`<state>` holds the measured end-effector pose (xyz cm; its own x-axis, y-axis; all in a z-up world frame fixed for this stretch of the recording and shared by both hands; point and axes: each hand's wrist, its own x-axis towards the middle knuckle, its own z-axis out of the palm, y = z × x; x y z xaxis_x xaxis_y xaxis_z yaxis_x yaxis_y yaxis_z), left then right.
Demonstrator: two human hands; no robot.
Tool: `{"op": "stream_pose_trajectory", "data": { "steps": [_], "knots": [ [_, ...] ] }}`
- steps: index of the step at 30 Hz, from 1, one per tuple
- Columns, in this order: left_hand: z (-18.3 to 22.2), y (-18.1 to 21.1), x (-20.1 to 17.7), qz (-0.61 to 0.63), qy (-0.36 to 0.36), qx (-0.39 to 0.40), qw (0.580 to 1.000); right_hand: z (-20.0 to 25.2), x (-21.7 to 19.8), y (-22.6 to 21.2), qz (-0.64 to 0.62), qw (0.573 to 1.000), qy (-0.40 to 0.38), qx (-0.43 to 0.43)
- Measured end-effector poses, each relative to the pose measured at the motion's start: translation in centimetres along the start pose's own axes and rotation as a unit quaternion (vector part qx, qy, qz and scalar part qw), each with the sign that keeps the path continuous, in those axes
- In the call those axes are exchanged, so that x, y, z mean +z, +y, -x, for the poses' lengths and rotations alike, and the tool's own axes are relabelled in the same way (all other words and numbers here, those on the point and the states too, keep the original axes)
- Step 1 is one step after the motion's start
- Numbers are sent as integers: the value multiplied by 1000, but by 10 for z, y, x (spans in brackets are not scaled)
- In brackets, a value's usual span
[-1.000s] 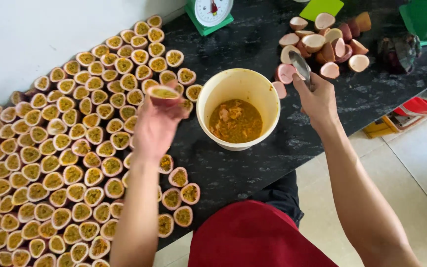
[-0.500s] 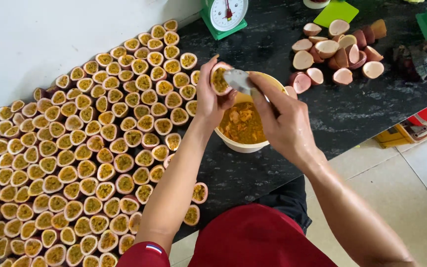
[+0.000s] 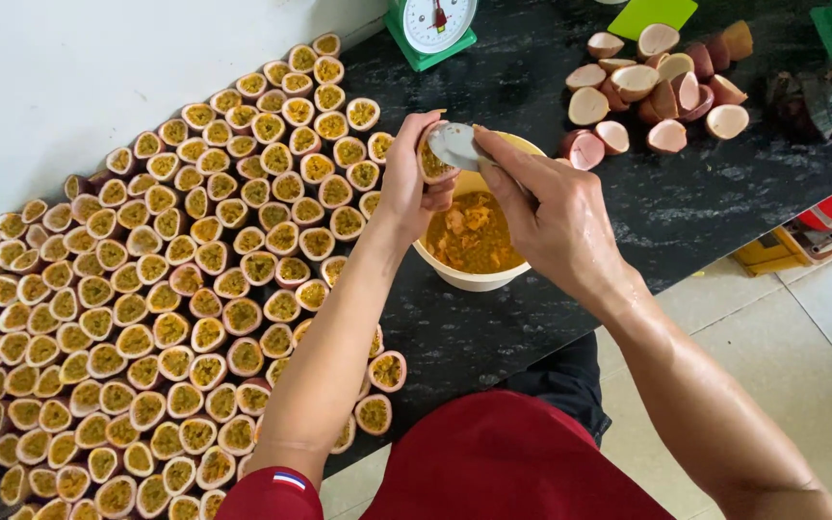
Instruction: Scooping the pulp out of halved passion fruits into a bowl using a spoon.
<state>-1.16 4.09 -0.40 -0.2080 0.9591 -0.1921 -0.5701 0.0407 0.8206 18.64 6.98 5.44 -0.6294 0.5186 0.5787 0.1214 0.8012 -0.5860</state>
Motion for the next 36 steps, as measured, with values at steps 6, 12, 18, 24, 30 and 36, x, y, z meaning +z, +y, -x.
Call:
{"op": "stream_pose_trajectory", "data": {
  "steps": [6,12,18,24,30,36],
  "knots": [
    [-4,0,2,-5,12,-17,1000,1,3,5,4,1000,3,0],
    [-9,-7,-8,-147,32,-31,988,-3,-4,10,-31,998,-44,22],
    [-4,5,4,-327,39,27,944,-9,-12,15,130,982,-114,-79],
    [-5,10,7,-324,69,-24,943,-4,-18,25,209,964,-143,-77],
    [-12,6,-3,-358,41,-18,933,3,-22,32,279,940,-130,-145],
    [-8,7,2,-413,48,58,908,14,-5,33,201,974,-79,-66]
  ]
}}
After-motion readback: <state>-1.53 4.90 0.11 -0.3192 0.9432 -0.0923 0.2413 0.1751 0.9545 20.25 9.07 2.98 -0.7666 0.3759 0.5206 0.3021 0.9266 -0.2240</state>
